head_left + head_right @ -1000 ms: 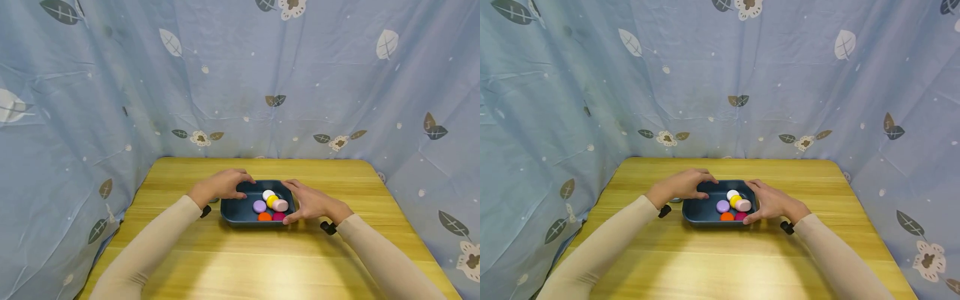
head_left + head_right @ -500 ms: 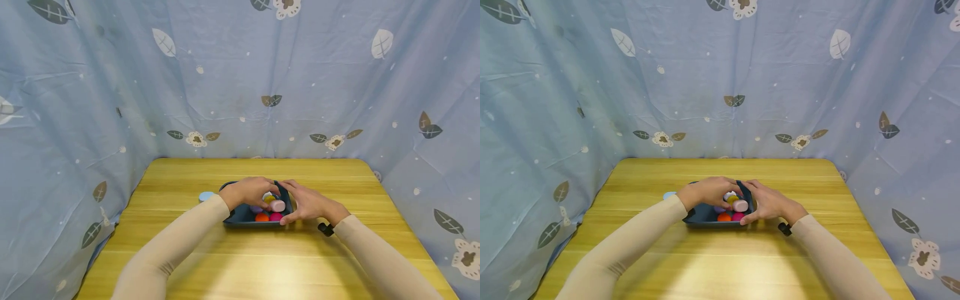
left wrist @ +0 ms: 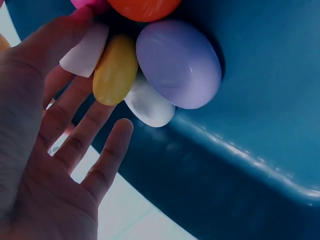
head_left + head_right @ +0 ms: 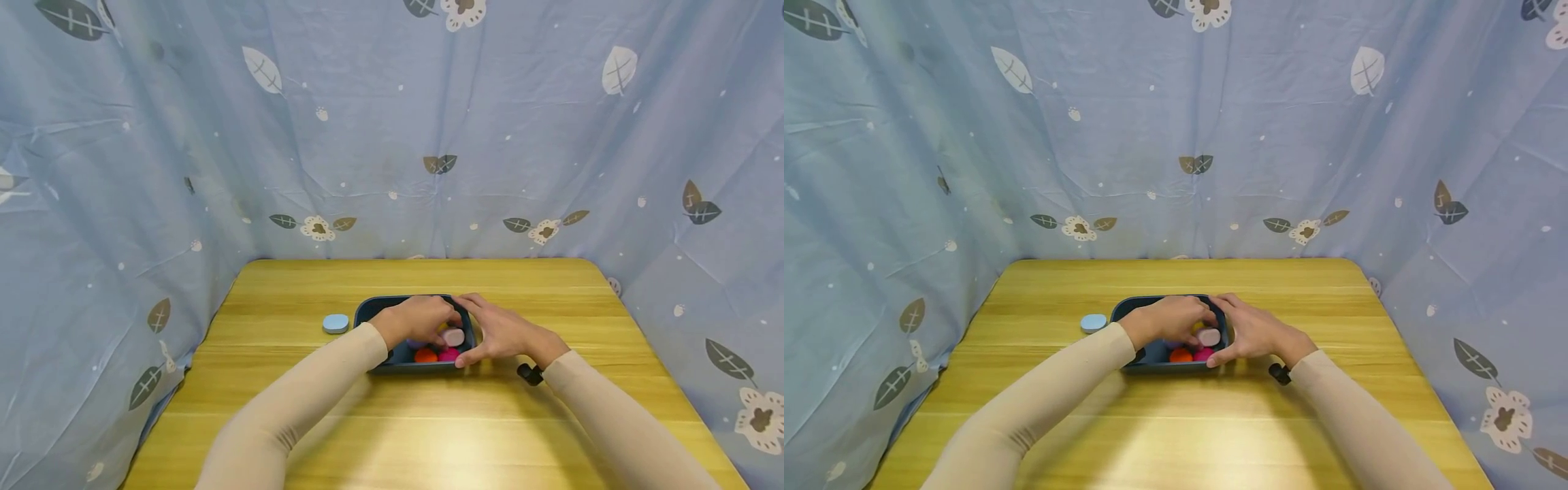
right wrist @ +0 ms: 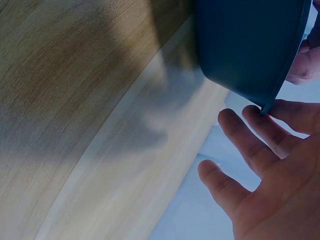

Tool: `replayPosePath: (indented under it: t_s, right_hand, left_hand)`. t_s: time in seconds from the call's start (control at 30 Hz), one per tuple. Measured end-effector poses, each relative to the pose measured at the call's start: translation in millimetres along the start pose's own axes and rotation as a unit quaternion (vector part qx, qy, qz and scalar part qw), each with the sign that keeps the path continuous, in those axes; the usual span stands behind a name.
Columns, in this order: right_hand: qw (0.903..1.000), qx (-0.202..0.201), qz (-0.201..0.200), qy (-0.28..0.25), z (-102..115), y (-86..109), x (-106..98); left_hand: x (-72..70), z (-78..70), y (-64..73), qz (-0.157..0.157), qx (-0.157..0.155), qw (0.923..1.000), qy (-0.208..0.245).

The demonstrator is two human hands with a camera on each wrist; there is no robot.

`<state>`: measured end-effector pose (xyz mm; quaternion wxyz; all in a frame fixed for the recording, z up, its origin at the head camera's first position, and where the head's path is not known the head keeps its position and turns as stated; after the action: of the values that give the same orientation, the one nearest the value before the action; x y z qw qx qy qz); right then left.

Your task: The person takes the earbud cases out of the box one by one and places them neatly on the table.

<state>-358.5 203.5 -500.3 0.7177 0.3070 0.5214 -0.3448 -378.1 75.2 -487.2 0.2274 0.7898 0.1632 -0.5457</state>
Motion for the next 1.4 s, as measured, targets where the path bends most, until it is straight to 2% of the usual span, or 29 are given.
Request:
replayPosePath:
  t_s: [0.23, 0.47, 0.63, 0.8, 0.97, 1.27, 1.4]
  right_hand:
    - [1.0000, 0.001, 0.000, 0.001, 0, -1.1, 1]
    - [1.0000, -0.003, -0.006, 0.001, 0, -2.0, 1]
    - [1.0000, -0.006, -0.005, 0.001, -1, -3.1, 0]
    - [1.0000, -0.005, -0.005, -0.001, -1, -2.6, -1]
    - [1.0000, -0.005, -0.006, 0.000, 0, -2.5, -1]
    - [1.0000, -0.001, -0.005, 0.001, 0, -2.6, 0]
    - [1.0000, 0.000, -0.005, 0.003, 0, -1.9, 1]
  left_hand:
    - [-1.9, -1.0, 5.5, -0.004, 0.004, 0.9991, 0.041]
    - [-13.4, -1.9, 18.4, -0.028, 0.012, 0.9957, 0.087]
    - [-20.7, 4.1, 26.9, -0.048, 0.008, 0.9912, 0.123]
    - [-27.1, 9.9, 34.0, -0.074, 0.017, 0.9867, 0.144]
    - [-32.1, 16.8, 43.7, -0.101, 0.014, 0.9810, 0.165]
    - [-35.0, 33.1, 63.3, -0.122, 0.000, 0.9712, 0.204]
    - [-36.2, 40.1, 72.5, -0.139, -0.005, 0.9708, 0.195]
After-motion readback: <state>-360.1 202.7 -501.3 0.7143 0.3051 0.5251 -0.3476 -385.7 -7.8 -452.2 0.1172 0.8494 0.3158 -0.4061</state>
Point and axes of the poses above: each hand's wrist, its own y-axis away from the middle knuckle, its own x-axis out of the palm, z = x × y, the point moved 8 cm from there along -y, towards the middle knuckle, and after that the axes turned 14 degrees about y, right-handed, at the moved point
